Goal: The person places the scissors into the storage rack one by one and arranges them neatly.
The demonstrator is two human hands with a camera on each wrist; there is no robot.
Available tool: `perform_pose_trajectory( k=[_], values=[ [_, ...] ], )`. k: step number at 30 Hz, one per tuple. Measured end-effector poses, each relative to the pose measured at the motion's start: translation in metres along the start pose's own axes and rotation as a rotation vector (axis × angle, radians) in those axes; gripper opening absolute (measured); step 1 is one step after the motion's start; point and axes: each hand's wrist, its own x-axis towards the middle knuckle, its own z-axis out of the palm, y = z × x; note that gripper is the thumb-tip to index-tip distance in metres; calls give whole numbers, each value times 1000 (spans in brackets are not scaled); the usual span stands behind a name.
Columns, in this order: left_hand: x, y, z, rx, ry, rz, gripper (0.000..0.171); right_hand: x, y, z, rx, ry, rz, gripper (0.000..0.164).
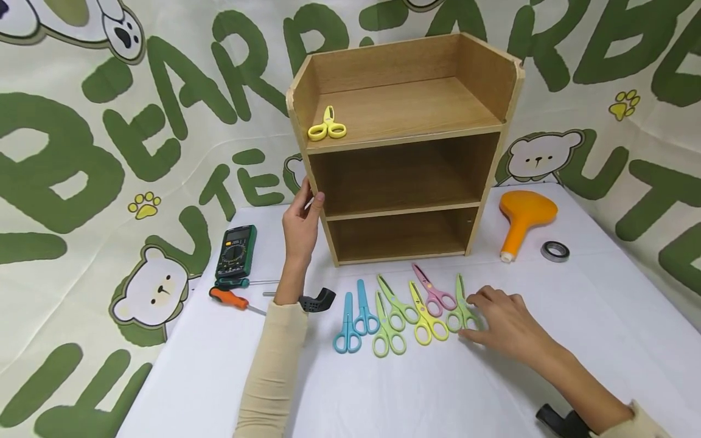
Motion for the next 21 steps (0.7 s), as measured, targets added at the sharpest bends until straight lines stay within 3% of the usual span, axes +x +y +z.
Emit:
perform_pose_trajectory(
  k=[5,15,21],
  values=[
    [-4,24,-1,17,-8,-10,48,-6,15,4,1,-32,8,56],
    [-3,26,-2,32,-7,-9,48,-2,14,10,29,-48,8,69],
    [-5,25,0,27,-11,-8,48,0,14,18,28,-9,22,65]
  ],
)
